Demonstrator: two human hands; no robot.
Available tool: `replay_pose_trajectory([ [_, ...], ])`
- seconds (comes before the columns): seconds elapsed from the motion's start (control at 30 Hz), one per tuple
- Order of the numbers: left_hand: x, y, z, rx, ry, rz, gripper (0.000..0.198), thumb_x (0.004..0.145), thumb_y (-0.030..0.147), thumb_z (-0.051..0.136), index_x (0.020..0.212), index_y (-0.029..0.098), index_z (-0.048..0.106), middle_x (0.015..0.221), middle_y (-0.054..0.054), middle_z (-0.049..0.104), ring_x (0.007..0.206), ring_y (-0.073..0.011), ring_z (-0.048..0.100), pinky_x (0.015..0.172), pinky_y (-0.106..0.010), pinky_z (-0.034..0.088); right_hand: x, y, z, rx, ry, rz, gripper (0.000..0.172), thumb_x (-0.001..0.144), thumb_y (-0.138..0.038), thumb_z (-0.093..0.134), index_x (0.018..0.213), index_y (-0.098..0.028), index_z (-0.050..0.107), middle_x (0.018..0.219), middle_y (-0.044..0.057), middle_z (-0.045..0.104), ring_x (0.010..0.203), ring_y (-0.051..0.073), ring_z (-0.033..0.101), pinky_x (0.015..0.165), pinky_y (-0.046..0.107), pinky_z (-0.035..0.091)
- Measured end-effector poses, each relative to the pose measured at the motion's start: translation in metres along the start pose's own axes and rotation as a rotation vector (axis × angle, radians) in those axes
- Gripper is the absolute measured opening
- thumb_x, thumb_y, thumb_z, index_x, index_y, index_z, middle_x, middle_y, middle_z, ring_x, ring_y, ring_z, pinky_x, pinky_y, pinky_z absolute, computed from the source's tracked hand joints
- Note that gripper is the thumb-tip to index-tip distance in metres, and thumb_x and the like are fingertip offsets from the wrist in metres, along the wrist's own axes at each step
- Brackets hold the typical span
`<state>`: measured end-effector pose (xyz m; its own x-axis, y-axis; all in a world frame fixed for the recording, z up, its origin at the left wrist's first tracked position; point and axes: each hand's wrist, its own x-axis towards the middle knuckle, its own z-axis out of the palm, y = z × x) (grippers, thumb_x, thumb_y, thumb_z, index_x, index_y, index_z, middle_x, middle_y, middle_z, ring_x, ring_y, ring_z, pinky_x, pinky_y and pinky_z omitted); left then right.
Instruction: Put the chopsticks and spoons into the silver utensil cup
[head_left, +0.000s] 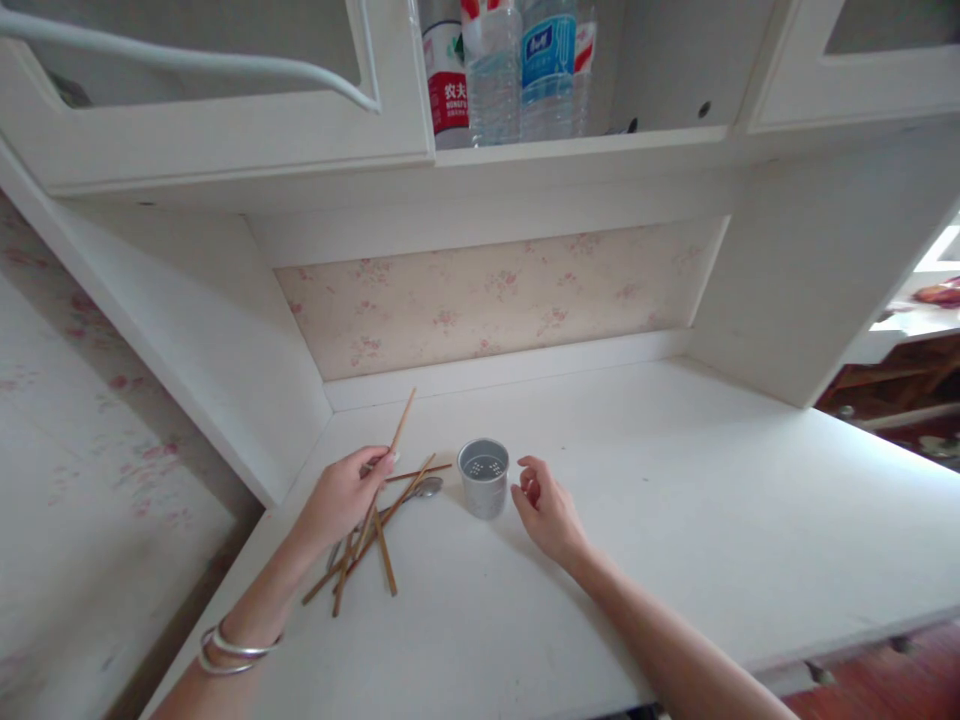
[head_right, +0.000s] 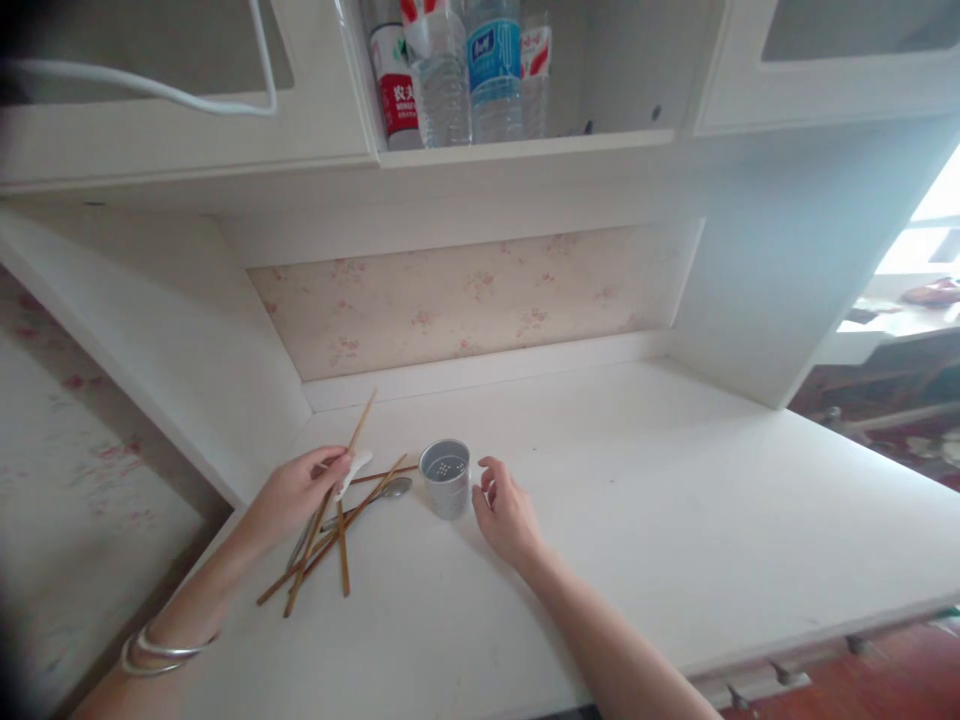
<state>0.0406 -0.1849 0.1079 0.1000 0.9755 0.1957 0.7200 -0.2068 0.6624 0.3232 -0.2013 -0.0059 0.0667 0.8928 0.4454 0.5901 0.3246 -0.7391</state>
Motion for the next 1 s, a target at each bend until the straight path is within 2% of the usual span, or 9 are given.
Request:
replay_pose_trajectory([
  [0.07,0.004,0.027,-0.003,-0.259,0.073,0.026,0.044,0.084,0.053,0.046,0.105,0.017,0.058,0.084,-0.004,0.066,0.068,-0.0168,0.063,0.062,-0.028,0.05,0.0,0.0,0.0,0.001,0.0,0.002,0.03,0.083,-0.027,0.044,0.113,-0.024,0.043,0.079,-0.003,0.056,0.06,0.012,0.055,0.061,0.025,0.043],
  [0.17,0.016,0.062,0.002,-0.548,0.187,0.155,0.042,0.083,0.05,0.052,0.106,0.016,0.055,0.092,-0.004,0.061,0.072,-0.0143,0.064,0.07,-0.032,0.055,-0.001,0.001,0.0,-0.001,-0.008,0.006,0.031,0.084,-0.027,0.043,0.114,-0.024,0.042,0.08,-0.002,0.057,0.06,0.013,0.055,0.061,0.025,0.043],
  [0.23,0.027,0.078,0.011,-0.66,0.197,0.209,0.039,0.083,0.048,0.054,0.103,0.015,0.054,0.094,-0.004,0.059,0.073,-0.014,0.065,0.073,-0.035,0.056,-0.001,0.0,-0.001,-0.005,-0.014,0.01,0.031,0.084,-0.027,0.043,0.114,-0.024,0.042,0.08,-0.002,0.057,0.059,0.013,0.055,0.06,0.025,0.043],
  [0.33,0.047,0.087,0.03,-0.742,0.161,0.229,0.036,0.083,0.047,0.053,0.101,0.015,0.053,0.098,-0.005,0.058,0.076,-0.0142,0.066,0.076,-0.036,0.055,-0.001,0.0,-0.003,-0.007,-0.015,0.02,0.03,0.083,-0.027,0.044,0.114,-0.025,0.042,0.08,-0.003,0.058,0.057,0.012,0.054,0.058,0.025,0.043],
  [0.4,0.057,0.085,0.046,-0.719,0.136,0.215,0.037,0.083,0.047,0.053,0.099,0.014,0.055,0.098,-0.006,0.061,0.081,-0.0161,0.066,0.08,-0.036,0.054,-0.001,-0.001,-0.004,-0.004,-0.021,0.018,0.03,0.084,-0.028,0.044,0.113,-0.024,0.043,0.081,-0.003,0.058,0.057,0.012,0.053,0.058,0.024,0.043],
  [0.53,0.063,0.072,0.077,-0.51,0.125,0.177,0.037,0.082,0.047,0.054,0.096,0.014,0.064,0.097,-0.008,0.067,0.096,-0.0202,0.062,0.091,-0.036,0.046,-0.001,-0.001,-0.005,-0.001,-0.045,-0.009,0.028,0.084,-0.027,0.043,0.112,-0.025,0.043,0.083,-0.001,0.058,0.057,0.012,0.054,0.059,0.025,0.043],
  [0.67,0.059,0.056,0.101,-0.406,0.116,0.14,0.036,0.083,0.046,0.052,0.094,0.015,0.067,0.101,-0.009,0.068,0.097,-0.0197,0.061,0.088,-0.032,0.045,0.0,-0.001,-0.006,-0.02,-0.07,-0.03,0.027,0.084,-0.025,0.044,0.111,-0.025,0.045,0.085,-0.001,0.058,0.057,0.012,0.053,0.061,0.025,0.044],
  [0.83,0.056,0.041,0.119,-0.317,0.066,0.123,0.033,0.083,0.043,0.052,0.09,0.014,0.068,0.099,-0.009,0.067,0.094,-0.0193,0.061,0.086,-0.031,0.045,0.0,0.0,-0.007,-0.035,-0.093,-0.025,0.026,0.084,-0.025,0.044,0.11,-0.024,0.046,0.085,-0.001,0.059,0.056,0.011,0.053,0.059,0.024,0.043],
  [1.0,0.056,0.034,0.125,-0.326,0.049,0.131,0.029,0.083,0.04,0.053,0.09,0.016,0.069,0.098,-0.008,0.066,0.094,-0.0191,0.061,0.085,-0.03,0.046,-0.001,0.001,-0.005,-0.035,-0.121,-0.037,0.027,0.085,-0.025,0.043,0.112,-0.024,0.045,0.087,-0.001,0.058,0.055,0.01,0.053,0.06,0.024,0.043],
])
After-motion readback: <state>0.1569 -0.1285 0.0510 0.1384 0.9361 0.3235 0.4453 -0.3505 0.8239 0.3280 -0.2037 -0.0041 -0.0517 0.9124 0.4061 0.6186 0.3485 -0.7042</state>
